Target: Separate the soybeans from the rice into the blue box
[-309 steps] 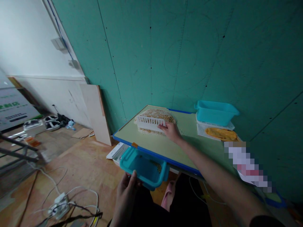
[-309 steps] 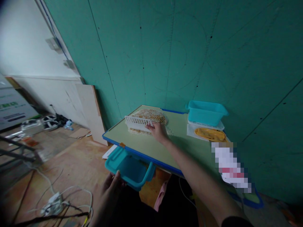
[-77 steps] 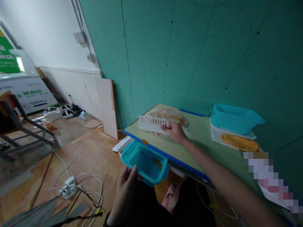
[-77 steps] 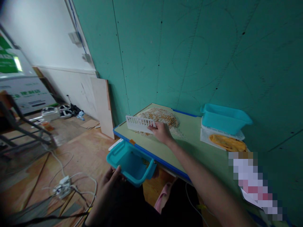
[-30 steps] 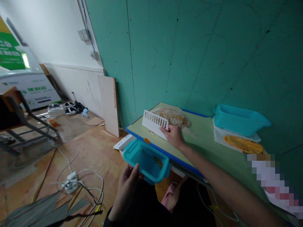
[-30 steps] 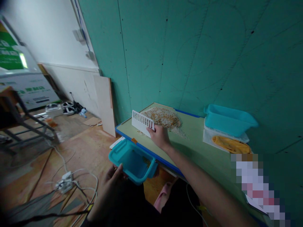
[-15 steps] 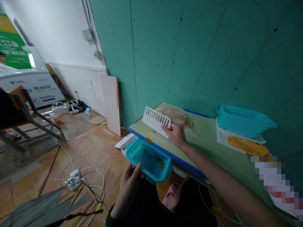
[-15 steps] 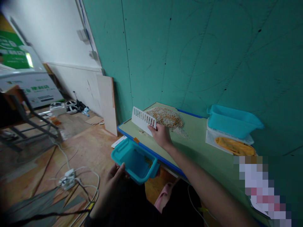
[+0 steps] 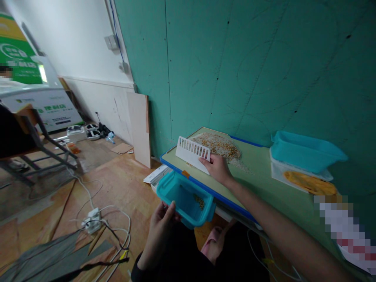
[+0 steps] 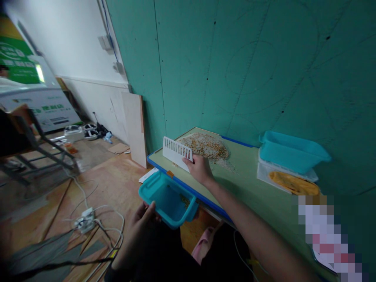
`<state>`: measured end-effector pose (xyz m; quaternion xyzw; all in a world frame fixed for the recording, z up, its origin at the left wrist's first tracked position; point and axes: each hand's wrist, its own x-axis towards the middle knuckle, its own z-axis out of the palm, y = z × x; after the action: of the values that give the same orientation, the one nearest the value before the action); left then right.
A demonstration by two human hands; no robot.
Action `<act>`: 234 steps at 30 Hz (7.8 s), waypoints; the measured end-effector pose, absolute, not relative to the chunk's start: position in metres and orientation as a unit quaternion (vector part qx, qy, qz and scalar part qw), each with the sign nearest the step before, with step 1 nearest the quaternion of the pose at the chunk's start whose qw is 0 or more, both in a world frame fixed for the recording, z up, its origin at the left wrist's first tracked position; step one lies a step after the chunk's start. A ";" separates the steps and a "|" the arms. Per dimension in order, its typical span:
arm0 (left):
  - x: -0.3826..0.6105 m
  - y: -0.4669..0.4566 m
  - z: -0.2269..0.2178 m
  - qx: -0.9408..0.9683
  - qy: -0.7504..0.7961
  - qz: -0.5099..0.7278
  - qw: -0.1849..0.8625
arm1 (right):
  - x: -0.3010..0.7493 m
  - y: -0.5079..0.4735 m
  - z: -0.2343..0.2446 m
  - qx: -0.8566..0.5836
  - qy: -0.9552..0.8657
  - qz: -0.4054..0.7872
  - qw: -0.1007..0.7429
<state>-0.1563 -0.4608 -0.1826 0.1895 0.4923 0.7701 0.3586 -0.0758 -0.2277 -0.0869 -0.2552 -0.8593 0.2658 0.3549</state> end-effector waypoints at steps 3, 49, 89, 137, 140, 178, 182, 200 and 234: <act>-0.156 -0.462 -0.183 0.191 0.494 0.773 0.349 | -0.076 -0.228 -0.087 -0.248 -0.862 0.270 0.349; -0.169 -0.468 -0.176 0.193 0.503 0.771 0.341 | -0.079 -0.236 -0.086 -0.185 -0.869 0.310 0.339; -0.168 -0.465 -0.182 0.179 0.486 0.786 0.337 | -0.076 -0.239 -0.087 -0.179 -0.861 0.344 0.330; -0.154 -0.463 -0.176 0.177 0.489 0.783 0.339 | -0.066 -0.248 -0.082 -0.189 -0.849 0.349 0.348; -0.153 -0.462 -0.175 0.172 0.482 0.787 0.345 | -0.065 -0.249 -0.083 -0.191 -0.849 0.348 0.347; -0.149 -0.459 -0.180 0.161 0.496 0.775 0.357 | -0.061 -0.245 -0.087 -0.197 -0.878 0.195 0.391; -0.147 -0.461 -0.175 0.169 0.506 0.765 0.361 | -0.059 -0.222 -0.084 -0.269 -0.833 0.235 0.423; -0.141 -0.457 -0.176 0.182 0.498 0.760 0.375 | -0.062 -0.198 -0.091 -0.319 -0.825 0.262 0.386; -0.142 -0.457 -0.186 0.192 0.495 0.758 0.378 | -0.065 -0.210 -0.094 -0.273 -0.819 0.330 0.382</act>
<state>-0.1420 -0.4574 -0.1865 0.1924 0.4950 0.7583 0.3781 -0.0652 -0.2095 -0.0937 -0.2729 -0.8191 0.3304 0.3815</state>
